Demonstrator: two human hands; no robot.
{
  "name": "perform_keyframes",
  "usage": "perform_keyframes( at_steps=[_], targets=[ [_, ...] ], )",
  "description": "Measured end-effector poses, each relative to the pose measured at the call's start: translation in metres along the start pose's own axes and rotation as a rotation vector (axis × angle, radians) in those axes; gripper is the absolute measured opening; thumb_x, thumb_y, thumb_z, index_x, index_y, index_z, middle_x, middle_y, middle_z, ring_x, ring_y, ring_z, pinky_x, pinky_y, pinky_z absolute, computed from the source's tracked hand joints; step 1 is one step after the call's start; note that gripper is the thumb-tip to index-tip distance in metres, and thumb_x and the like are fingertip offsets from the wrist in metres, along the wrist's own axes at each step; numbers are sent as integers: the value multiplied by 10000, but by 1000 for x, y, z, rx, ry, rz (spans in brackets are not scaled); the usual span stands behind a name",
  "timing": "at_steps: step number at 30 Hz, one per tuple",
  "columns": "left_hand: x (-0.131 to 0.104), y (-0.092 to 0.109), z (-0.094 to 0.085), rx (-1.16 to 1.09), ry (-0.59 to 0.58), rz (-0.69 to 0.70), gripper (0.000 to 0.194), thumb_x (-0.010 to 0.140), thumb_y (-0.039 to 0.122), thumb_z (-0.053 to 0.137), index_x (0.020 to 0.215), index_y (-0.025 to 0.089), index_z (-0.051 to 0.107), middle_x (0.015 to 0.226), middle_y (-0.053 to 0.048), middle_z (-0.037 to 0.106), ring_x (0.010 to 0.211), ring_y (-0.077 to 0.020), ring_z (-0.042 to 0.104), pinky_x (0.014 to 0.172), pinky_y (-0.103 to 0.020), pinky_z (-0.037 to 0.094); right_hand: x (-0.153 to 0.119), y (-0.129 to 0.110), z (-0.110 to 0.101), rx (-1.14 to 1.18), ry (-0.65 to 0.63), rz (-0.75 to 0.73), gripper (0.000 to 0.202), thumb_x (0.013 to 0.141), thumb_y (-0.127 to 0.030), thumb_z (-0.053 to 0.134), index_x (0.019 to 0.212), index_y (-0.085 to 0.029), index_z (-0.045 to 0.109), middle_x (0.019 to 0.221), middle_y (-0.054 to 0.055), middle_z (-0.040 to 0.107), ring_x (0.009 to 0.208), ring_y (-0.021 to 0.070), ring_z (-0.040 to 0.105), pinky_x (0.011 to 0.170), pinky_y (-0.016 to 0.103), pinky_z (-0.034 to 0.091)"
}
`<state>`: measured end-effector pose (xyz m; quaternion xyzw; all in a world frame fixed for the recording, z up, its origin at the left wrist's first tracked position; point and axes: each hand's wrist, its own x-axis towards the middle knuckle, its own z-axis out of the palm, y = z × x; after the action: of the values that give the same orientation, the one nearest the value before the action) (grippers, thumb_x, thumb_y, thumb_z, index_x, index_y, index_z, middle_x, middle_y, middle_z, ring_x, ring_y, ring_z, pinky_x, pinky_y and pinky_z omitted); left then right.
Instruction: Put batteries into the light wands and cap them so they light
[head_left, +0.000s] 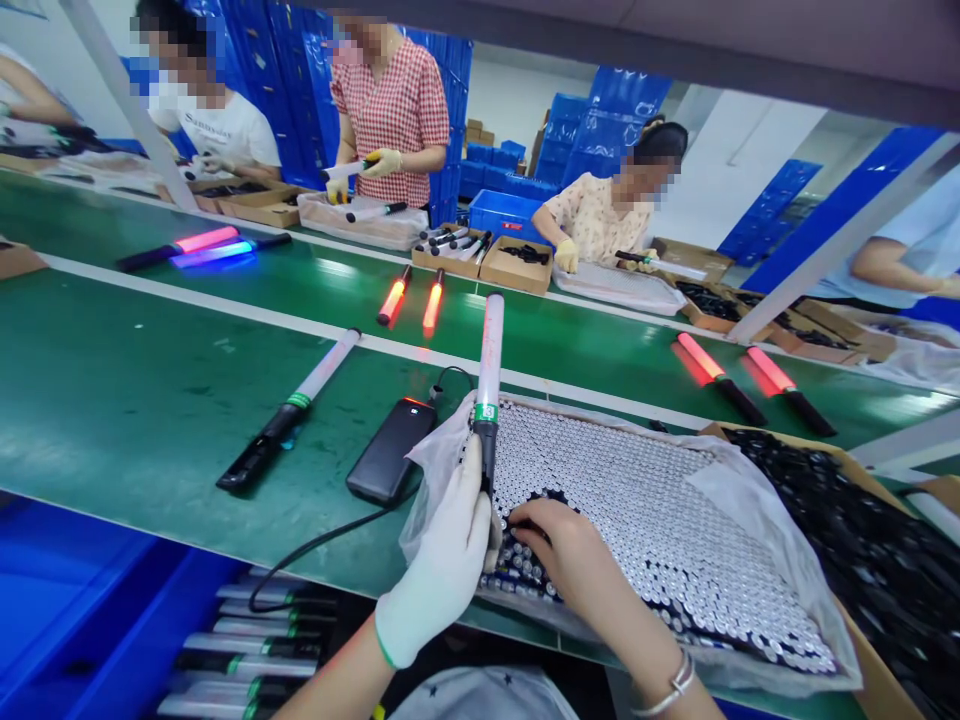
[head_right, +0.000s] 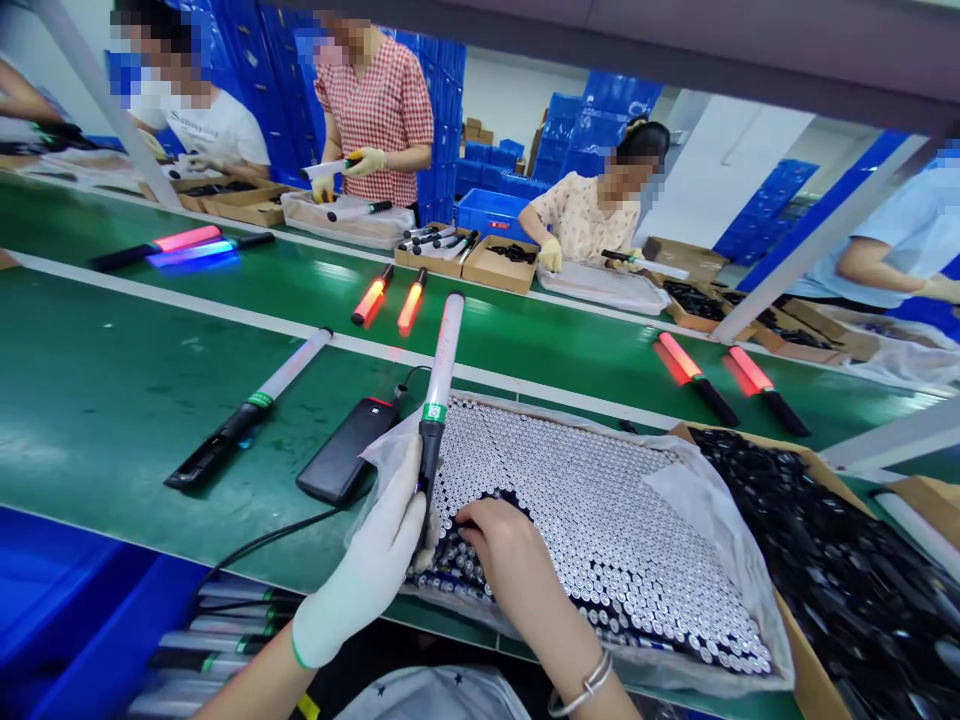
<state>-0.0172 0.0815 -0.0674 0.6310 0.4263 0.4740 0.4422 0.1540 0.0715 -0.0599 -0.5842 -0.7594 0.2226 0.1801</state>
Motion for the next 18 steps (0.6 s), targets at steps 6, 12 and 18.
perform_keyframes(
  at_steps=[6, 12, 18],
  targets=[
    [0, -1, -2, 102, -3, -30, 556, 1001, 352, 344, 1523, 204, 222, 1591, 5, 223, 1462, -143, 169, 1204, -300, 123, 2, 10, -2, -62, -61, -93, 237, 885, -44, 541, 952, -183, 721, 950, 75, 676, 864, 232, 640, 775, 365, 495],
    [-1, 15, -3, 22, -51, -156, 579, 982, 389, 382, 1509, 174, 273, 1571, -9, 274, 1460, -157, 183, 1205, -315, 83, -9, -4, -9, 690, 279, -16, 114, 923, -331, 585, 939, -236, 646, 858, 26, 630, 764, 167, 576, 693, 291, 465],
    [-8, 15, 13, 34, 6, -97, 557, 964, 338, 427, 1474, 134, 337, 1548, -21, 295, 1439, -117, 224, 1161, -203, 185, 0, -47, 14, 1578, 361, -45, 255, 900, -486, 592, 881, -231, 586, 820, -13, 517, 627, 77, 440, 593, 186, 388]
  ],
)
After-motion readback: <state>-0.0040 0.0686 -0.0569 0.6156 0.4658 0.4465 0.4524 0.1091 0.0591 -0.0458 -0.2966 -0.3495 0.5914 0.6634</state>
